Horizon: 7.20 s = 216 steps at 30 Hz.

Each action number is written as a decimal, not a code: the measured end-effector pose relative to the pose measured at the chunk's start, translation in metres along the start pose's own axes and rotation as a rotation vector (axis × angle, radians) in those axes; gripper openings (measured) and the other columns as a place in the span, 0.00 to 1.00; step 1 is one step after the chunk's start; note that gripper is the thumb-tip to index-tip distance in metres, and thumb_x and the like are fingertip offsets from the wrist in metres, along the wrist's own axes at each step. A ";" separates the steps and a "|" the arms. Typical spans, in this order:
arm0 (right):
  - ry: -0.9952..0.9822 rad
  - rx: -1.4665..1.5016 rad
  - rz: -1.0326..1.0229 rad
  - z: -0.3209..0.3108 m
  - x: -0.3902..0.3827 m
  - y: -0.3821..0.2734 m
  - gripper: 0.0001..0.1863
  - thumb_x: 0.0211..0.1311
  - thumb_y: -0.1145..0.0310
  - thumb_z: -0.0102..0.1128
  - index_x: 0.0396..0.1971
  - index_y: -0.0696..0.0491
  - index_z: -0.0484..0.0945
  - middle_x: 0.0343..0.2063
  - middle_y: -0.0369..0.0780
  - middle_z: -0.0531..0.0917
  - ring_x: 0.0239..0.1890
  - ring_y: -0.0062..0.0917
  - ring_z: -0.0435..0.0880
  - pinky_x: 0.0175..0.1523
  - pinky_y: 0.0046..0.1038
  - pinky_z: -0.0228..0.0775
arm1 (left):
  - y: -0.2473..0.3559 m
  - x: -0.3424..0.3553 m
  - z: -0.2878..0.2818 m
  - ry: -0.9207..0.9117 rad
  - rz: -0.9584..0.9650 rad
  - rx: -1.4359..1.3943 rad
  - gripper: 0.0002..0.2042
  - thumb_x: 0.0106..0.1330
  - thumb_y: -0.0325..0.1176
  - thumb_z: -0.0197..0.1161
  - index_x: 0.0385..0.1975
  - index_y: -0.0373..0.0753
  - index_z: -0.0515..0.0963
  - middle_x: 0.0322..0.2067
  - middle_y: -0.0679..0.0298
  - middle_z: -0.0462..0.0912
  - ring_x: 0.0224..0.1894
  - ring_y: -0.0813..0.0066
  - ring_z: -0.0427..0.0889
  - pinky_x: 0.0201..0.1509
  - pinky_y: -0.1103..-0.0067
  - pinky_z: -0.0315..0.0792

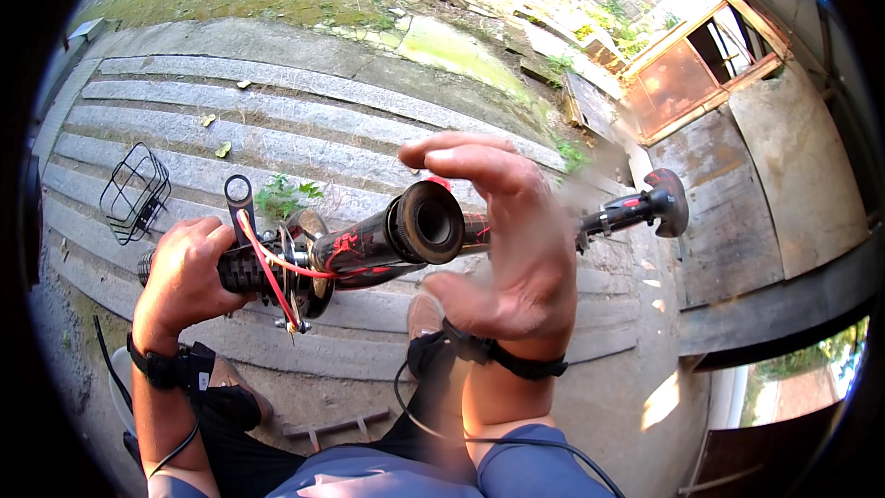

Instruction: The person is working on the front fork of a bicycle, manipulating red wires and a black cylindrical component. They repeatedly insert and remove the component from the fork tube, adjusting the wiring and inspecting the internal mechanism.

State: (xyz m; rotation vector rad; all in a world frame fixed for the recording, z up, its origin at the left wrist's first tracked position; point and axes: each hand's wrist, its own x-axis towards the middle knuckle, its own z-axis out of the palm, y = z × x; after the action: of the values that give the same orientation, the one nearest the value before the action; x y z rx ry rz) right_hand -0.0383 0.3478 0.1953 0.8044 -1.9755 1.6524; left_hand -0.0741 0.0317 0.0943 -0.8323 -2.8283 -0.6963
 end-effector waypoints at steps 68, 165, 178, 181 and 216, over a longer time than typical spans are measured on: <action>-0.033 -0.088 -0.027 -0.004 -0.001 0.000 0.31 0.46 0.69 0.81 0.53 0.56 0.80 0.45 0.40 0.84 0.49 0.30 0.85 0.59 0.29 0.75 | 0.005 0.005 -0.003 -0.046 0.026 0.053 0.25 0.34 0.40 0.84 0.34 0.41 0.81 0.30 0.59 0.81 0.36 0.52 0.83 0.42 0.60 0.77; -0.044 -0.198 0.012 -0.010 -0.001 0.000 0.36 0.40 0.69 0.85 0.54 0.56 0.79 0.45 0.39 0.83 0.52 0.27 0.85 0.61 0.28 0.74 | 0.008 0.006 -0.006 -0.067 0.000 0.048 0.24 0.35 0.39 0.83 0.35 0.42 0.83 0.30 0.59 0.82 0.37 0.51 0.83 0.43 0.60 0.77; -0.043 0.079 0.046 -0.006 -0.007 0.009 0.36 0.43 0.78 0.77 0.57 0.59 0.73 0.51 0.45 0.81 0.57 0.34 0.83 0.65 0.37 0.74 | -0.002 0.004 -0.004 -0.035 0.037 0.046 0.23 0.34 0.40 0.83 0.33 0.41 0.83 0.29 0.59 0.80 0.35 0.52 0.83 0.40 0.60 0.77; -0.068 0.062 0.027 -0.006 -0.008 0.011 0.37 0.43 0.78 0.78 0.58 0.59 0.73 0.52 0.46 0.82 0.57 0.35 0.84 0.64 0.37 0.75 | -0.004 0.003 -0.006 -0.042 0.049 0.051 0.24 0.33 0.40 0.83 0.33 0.41 0.83 0.28 0.59 0.80 0.34 0.52 0.82 0.40 0.60 0.77; 0.050 0.147 0.103 -0.007 -0.012 0.015 0.35 0.45 0.69 0.87 0.53 0.58 0.78 0.48 0.37 0.80 0.53 0.21 0.82 0.62 0.26 0.75 | 0.006 0.016 -0.004 -0.064 0.121 0.068 0.26 0.35 0.46 0.85 0.34 0.43 0.83 0.27 0.59 0.78 0.32 0.53 0.82 0.37 0.62 0.77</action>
State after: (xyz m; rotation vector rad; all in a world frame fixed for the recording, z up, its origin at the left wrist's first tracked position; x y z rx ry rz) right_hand -0.0395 0.3582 0.1779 0.7160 -1.9074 1.8771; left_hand -0.0847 0.0423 0.1036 -1.0213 -2.8110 -0.5642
